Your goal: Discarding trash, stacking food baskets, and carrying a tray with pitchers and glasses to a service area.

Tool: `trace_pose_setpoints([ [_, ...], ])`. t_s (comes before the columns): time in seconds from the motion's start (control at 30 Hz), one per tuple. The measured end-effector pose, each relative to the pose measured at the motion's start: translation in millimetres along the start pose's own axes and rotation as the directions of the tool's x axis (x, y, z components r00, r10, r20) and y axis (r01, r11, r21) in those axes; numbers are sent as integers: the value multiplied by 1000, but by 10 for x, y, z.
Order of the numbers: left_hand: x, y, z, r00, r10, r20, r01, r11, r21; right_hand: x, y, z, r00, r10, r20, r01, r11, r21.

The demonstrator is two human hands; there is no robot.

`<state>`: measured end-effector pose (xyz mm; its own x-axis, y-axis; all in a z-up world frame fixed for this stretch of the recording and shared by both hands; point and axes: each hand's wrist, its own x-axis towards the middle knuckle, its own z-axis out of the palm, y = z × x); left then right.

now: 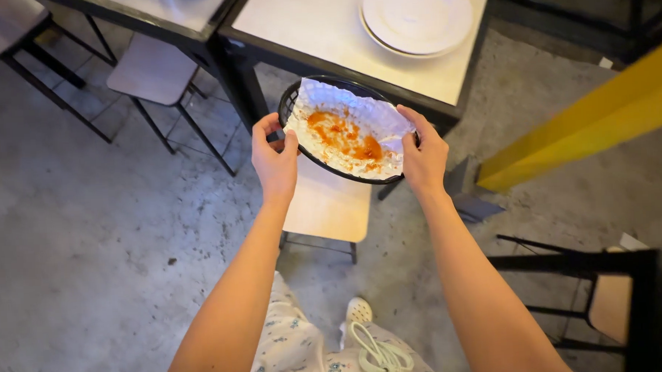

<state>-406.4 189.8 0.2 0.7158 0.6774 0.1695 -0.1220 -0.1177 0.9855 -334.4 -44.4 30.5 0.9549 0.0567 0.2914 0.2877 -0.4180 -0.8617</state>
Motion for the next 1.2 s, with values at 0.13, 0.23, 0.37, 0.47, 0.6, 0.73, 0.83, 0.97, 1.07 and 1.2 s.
trace_pose_setpoints([
  [0.13, 760, -106, -237, 1000, -16, 15, 16, 999, 37, 331, -95, 647, 1000, -3, -31, 3, 1000, 10],
  [0.23, 1345, -197, -430, 994, -43, 96, 43, 999, 3, 522, -342, 1081, 997, 55, -51, -58, 997, -44],
  [0.37, 2089, -361, -672, 986, 15, 165, -15, 1000, -4, 781, -482, 1698, 990, 86, -109, -89, 996, -18],
  [0.47, 2542, -354, -826, 975, 7, 222, -9, 1000, 8, 942, -633, 2060, 984, 104, -144, -107, 994, -14],
  [0.6, 2890, -288, -925, 960, -19, 280, 10, 999, 36, 1050, -843, 2294, 974, 139, -179, -147, 988, -34],
  [0.73, 3079, -435, -953, 952, 65, 298, -91, 993, 73, 1158, -768, 2378, 979, 101, -176, -109, 994, -33],
  [0.83, 3120, -467, -934, 946, 64, 317, -101, 990, 101, 1243, -724, 2364, 985, 47, -165, -58, 996, -63],
  [0.97, 3176, -544, -854, 944, 55, 326, -107, 984, 144, 1370, -710, 2334, 983, 56, -177, -71, 994, -78],
  [1.07, 3248, -550, -834, 942, 45, 333, -102, 983, 154, 1464, -722, 2357, 983, 51, -175, -66, 995, -78],
  [1.2, 3428, -629, -687, 932, 38, 362, -91, 987, 131, 1665, -722, 2381, 980, 32, -194, -55, 992, -112],
])
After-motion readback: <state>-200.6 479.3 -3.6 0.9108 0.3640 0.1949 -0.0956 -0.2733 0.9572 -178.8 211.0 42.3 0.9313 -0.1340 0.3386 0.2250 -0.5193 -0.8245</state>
